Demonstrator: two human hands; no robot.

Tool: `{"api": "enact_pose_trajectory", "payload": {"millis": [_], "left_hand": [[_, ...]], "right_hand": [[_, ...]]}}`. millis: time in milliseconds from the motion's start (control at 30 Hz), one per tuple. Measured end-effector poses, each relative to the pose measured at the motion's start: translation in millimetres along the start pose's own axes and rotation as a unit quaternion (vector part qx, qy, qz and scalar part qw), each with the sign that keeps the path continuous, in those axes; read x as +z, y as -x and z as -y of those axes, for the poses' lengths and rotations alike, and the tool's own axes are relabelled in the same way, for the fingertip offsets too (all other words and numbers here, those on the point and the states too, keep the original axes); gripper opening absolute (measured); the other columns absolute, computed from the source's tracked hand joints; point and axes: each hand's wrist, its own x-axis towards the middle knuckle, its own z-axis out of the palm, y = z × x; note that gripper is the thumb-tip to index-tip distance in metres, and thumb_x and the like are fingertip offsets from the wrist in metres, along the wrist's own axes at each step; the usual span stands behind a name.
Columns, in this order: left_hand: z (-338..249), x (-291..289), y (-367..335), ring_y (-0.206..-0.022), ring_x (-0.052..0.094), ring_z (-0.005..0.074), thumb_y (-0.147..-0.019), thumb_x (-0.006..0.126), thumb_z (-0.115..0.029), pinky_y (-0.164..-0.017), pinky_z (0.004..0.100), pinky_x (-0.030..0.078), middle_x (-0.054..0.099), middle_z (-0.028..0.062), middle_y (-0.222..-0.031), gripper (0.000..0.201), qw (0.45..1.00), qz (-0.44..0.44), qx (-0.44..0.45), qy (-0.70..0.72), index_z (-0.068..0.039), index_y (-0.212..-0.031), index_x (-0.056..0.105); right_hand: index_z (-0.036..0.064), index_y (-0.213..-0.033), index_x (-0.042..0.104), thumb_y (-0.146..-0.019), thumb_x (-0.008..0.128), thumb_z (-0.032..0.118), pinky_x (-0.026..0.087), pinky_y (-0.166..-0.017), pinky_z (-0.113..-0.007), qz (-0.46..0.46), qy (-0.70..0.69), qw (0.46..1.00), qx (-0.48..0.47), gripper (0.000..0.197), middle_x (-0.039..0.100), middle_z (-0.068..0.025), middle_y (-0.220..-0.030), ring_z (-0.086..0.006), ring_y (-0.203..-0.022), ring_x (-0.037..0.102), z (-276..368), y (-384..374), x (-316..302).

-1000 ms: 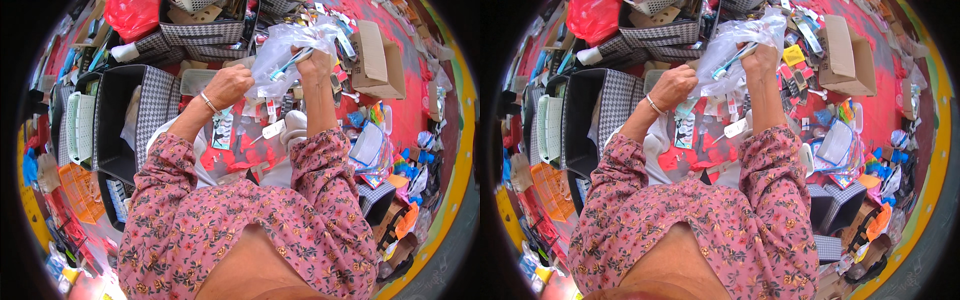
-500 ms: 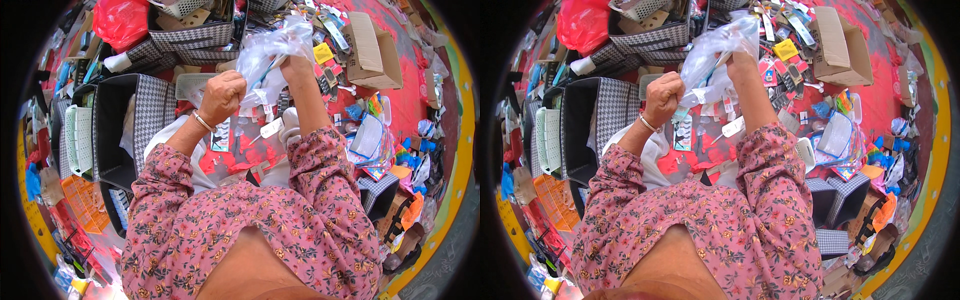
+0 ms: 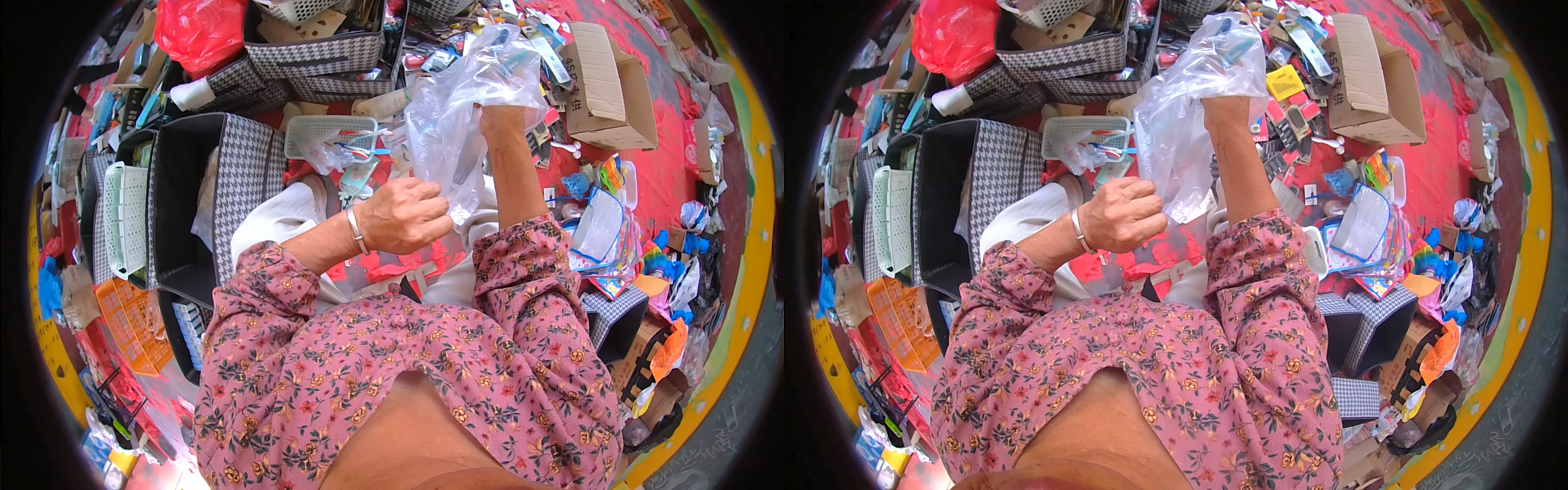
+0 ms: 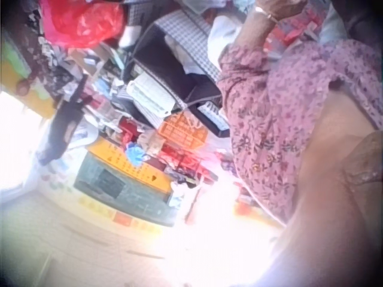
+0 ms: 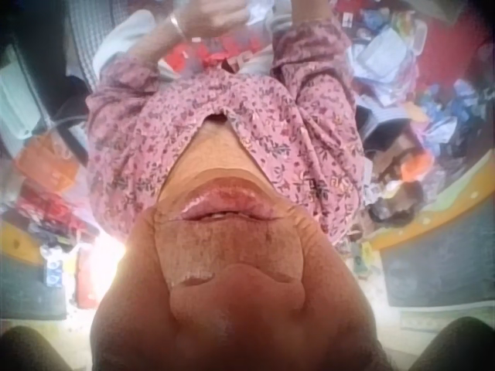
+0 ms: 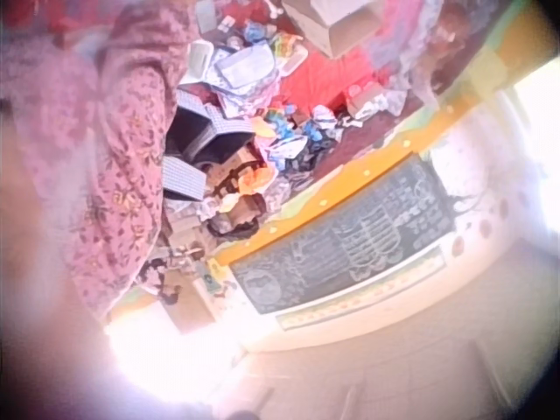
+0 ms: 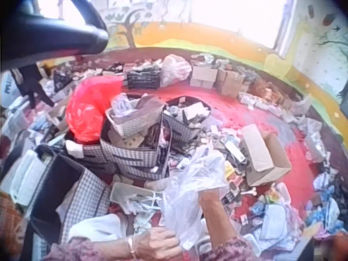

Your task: The person picks up several toothbrushes from the floor, places them into a clear plastic bag, and then seals the bag.

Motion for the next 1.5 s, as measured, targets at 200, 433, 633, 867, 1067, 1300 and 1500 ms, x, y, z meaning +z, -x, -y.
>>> {"api": "enact_pose_trajectory", "payload": {"millis": [200, 433, 633, 867, 1067, 1300, 1500], "left_hand": [[-15.6, -1.7, -15.2, -0.059, 0.045, 0.0159, -0.055, 0.053, -0.015, -0.05, 0.0267, 0.039, 0.038, 0.0026, -0.06, 0.014, 0.998, 0.003, 0.008, 0.058, -0.008, -0.058, 0.041], [-20.6, 24.6, -15.8, -0.058, 0.044, 0.0191, -0.054, 0.054, -0.008, -0.05, 0.0289, 0.039, 0.038, 0.0053, -0.062, 0.015, 0.992, -0.017, -0.012, 0.128, -0.005, -0.059, 0.04], [-18.0, 44.4, -1.9, -0.058, 0.045, 0.0214, -0.06, 0.053, -0.001, -0.053, 0.0307, 0.041, 0.042, 0.0066, -0.063, 0.01, 0.979, 0.016, -0.066, 0.19, -0.004, -0.067, 0.047], [-4.5, -3.9, -4.7, -0.061, 0.051, 0.0212, -0.06, 0.062, -0.006, -0.057, 0.0312, 0.044, 0.056, 0.0085, -0.08, 0.034, 0.958, -0.129, -0.189, 0.174, -0.003, -0.093, 0.052], [68.3, -6.2, -3.8, -0.088, 0.052, 0.0202, -0.071, 0.061, -0.01, -0.076, 0.0296, 0.042, 0.05, 0.0136, -0.104, 0.052, 0.754, -0.133, -0.484, 0.424, 0.0, -0.116, 0.037], [74.1, 17.8, 16.5, -0.073, 0.052, 0.0106, -0.072, 0.053, -0.001, -0.067, 0.0228, 0.043, 0.055, 0.0033, -0.086, 0.03, 0.645, -0.046, -0.533, 0.546, 0.001, -0.102, 0.049], [83.6, -11.7, 21.4, -0.06, 0.051, 0.0081, -0.077, 0.05, -0.003, -0.053, 0.0192, 0.042, 0.056, 0.0023, -0.077, 0.017, 0.521, -0.137, -0.575, 0.615, -0.001, -0.093, 0.054]], "right_hand": [[0.0058, -0.101, 0.049, -0.08, 0.053, 0.021, 0.045, -0.063, -0.025, 0.129, -0.344, 0.926, 0.082, 0.026, 0.052, -0.0044, -0.09, -0.0151, -0.076, 0.053, -21.4, -11.6, -29.6], [0.0083, -0.091, 0.05, -0.083, 0.047, 0.03, 0.046, -0.062, -0.029, 0.2, -0.385, 0.89, 0.141, 0.023, 0.052, -0.0049, -0.084, -0.017, -0.07, 0.051, -37.5, -25.0, -42.8], [0.0077, -0.088, 0.049, -0.08, 0.053, 0.031, 0.047, -0.067, -0.037, 0.022, -0.4, 0.909, 0.116, 0.025, 0.051, -0.0071, -0.082, -0.0236, -0.072, 0.051, -11.5, 1.2, -10.6], [0.0072, -0.087, 0.05, -0.087, 0.042, 0.026, 0.043, -0.063, -0.027, 0.105, -0.4, 0.907, 0.073, 0.021, 0.049, -0.0039, -0.077, -0.0156, -0.071, 0.048, 13.1, 1.7, -5.2], [0.0034, -0.088, 0.05, -0.085, 0.046, 0.022, 0.045, -0.063, -0.03, 0.177, 0.01, 0.984, -0.03, 0.019, 0.052, -0.0104, -0.081, -0.0187, -0.072, 0.052, 6.6, 18.3, 12.0], [-0.0017, -0.108, 0.045, -0.086, 0.042, 0.014, 0.041, -0.083, -0.028, 0.283, 0.065, 0.955, 0.062, 0.027, 0.05, -0.0094, -0.107, -0.0188, -0.096, 0.05, -17.0, 19.7, 21.5], [-0.0066, -0.109, 0.044, -0.086, 0.04, 0.013, 0.04, -0.086, -0.032, 0.228, 0.098, 0.965, 0.08, 0.03, 0.048, -0.0198, -0.11, -0.0271, -0.106, 0.046, 0.2, 6.5, 2.1]]}}
